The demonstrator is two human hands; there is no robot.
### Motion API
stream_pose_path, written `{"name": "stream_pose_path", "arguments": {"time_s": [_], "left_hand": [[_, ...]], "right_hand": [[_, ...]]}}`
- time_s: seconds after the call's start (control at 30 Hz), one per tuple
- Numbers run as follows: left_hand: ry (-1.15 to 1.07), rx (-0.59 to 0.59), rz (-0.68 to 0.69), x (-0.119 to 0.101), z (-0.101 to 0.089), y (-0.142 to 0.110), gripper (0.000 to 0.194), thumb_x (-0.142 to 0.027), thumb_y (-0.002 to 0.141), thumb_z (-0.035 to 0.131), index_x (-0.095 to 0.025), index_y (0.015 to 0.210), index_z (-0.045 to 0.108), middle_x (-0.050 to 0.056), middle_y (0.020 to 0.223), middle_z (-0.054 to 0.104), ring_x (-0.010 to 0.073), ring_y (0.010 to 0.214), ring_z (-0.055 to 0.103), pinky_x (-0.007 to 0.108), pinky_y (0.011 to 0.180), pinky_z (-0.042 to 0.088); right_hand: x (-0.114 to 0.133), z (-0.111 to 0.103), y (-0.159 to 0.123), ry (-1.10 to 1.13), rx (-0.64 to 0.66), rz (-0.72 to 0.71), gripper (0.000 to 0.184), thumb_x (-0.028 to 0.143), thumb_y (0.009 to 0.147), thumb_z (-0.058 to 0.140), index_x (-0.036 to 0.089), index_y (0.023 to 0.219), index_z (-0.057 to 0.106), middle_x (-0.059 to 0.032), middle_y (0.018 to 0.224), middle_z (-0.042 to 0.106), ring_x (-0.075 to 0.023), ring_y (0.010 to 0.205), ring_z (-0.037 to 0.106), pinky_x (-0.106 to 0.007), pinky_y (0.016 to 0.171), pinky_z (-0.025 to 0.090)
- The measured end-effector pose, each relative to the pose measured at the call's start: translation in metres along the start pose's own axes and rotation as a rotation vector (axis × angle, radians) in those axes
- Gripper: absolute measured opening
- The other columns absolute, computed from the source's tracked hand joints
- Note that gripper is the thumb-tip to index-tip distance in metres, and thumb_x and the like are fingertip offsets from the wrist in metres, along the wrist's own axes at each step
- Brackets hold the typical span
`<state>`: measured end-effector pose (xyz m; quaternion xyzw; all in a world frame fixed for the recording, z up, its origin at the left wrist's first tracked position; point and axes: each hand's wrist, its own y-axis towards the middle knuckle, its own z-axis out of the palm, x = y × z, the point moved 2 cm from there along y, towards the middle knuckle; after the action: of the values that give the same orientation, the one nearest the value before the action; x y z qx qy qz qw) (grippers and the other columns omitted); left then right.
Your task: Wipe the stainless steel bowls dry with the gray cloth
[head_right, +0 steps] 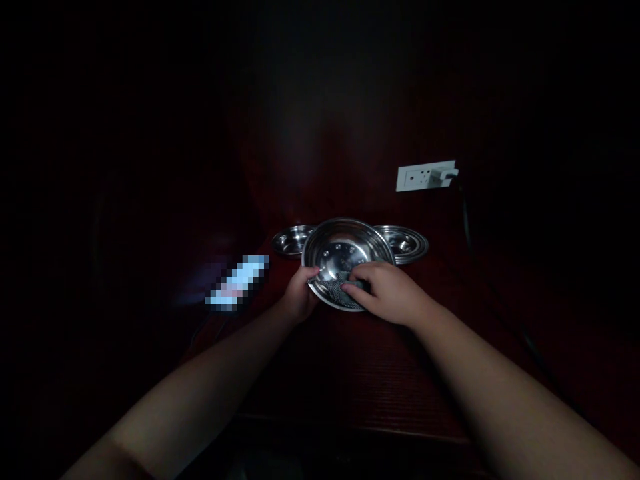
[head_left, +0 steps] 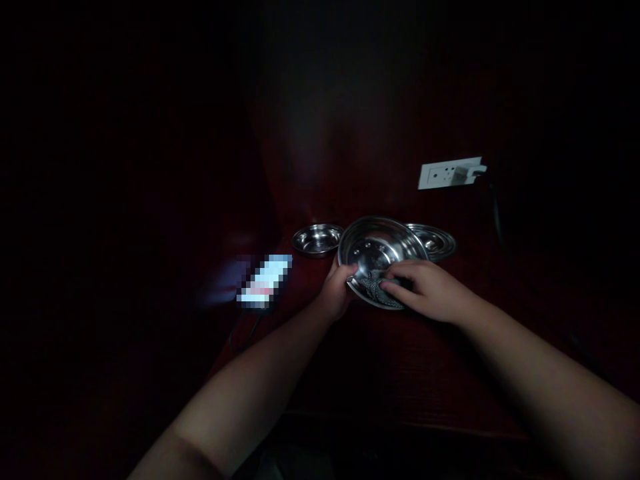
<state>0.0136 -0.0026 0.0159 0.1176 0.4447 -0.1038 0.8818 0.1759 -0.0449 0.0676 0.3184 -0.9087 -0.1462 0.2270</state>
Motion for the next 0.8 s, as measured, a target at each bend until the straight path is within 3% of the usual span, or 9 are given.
{"name": "stream_pose_path", "arguments": {"time_s": [0.1,0.2,0.33,0.4,0.57,0.8], "left_hand": [[-0.013,0.003,0.055,0.001,-0.002,0.002,0.055,-0.025,0.068,0.060,-0.017,0.122,0.052,0.008,0.113,0.064,0.0255,0.103,0.060,0.037,0.086,0.047],[0.004,-0.041,0.050,0.003,-0.006,0.004,0.054,-0.026,0.069,0.060,-0.019,0.122,0.051,0.008,0.116,0.062,0.0254,0.101,0.061,0.038,0.083,0.049],[0.037,-0.090,0.023,0.001,-0.004,0.000,0.060,-0.029,0.070,0.062,-0.025,0.127,0.044,0.008,0.120,0.060,0.0258,0.098,0.061,0.042,0.078,0.052],[0.058,-0.096,0.019,-0.001,0.000,-0.003,0.062,-0.030,0.070,0.062,-0.028,0.129,0.042,0.008,0.119,0.059,0.0260,0.098,0.061,0.042,0.077,0.051],[0.137,-0.094,0.154,-0.002,0.006,-0.005,0.061,-0.021,0.067,0.060,-0.025,0.126,0.046,0.005,0.114,0.061,0.0225,0.104,0.057,0.035,0.089,0.045],[0.256,-0.205,0.234,-0.009,0.016,-0.011,0.046,-0.022,0.071,0.052,-0.023,0.117,0.053,0.003,0.106,0.064,0.0224,0.101,0.057,0.033,0.090,0.043]], "right_hand": [[0.000,0.003,0.000,-0.008,-0.106,-0.026,0.021,0.031,0.087,0.048,0.019,0.096,0.063,-0.0068,0.092,0.067,-0.0205,0.087,0.061,-0.036,0.081,0.046],[-0.008,0.006,-0.001,-0.018,-0.217,-0.022,0.033,0.025,0.082,0.053,0.018,0.114,0.054,-0.0099,0.111,0.062,-0.0227,0.102,0.059,-0.038,0.088,0.046],[-0.016,0.007,0.000,-0.061,-0.324,-0.019,0.031,0.019,0.077,0.057,0.018,0.108,0.053,-0.0112,0.112,0.059,-0.0243,0.105,0.056,-0.040,0.090,0.046],[-0.014,0.007,0.001,-0.074,-0.290,-0.050,0.022,0.018,0.078,0.055,0.019,0.100,0.055,-0.0100,0.107,0.061,-0.0238,0.102,0.056,-0.040,0.088,0.046],[-0.004,0.014,0.001,-0.017,0.020,-0.057,0.011,0.019,0.081,0.052,0.019,0.088,0.060,-0.0065,0.088,0.063,-0.0205,0.085,0.058,-0.037,0.078,0.047],[0.005,0.013,-0.001,0.173,0.044,-0.021,0.020,0.026,0.085,0.051,0.020,0.103,0.056,-0.0064,0.096,0.064,-0.0187,0.084,0.059,-0.035,0.077,0.047]]}}
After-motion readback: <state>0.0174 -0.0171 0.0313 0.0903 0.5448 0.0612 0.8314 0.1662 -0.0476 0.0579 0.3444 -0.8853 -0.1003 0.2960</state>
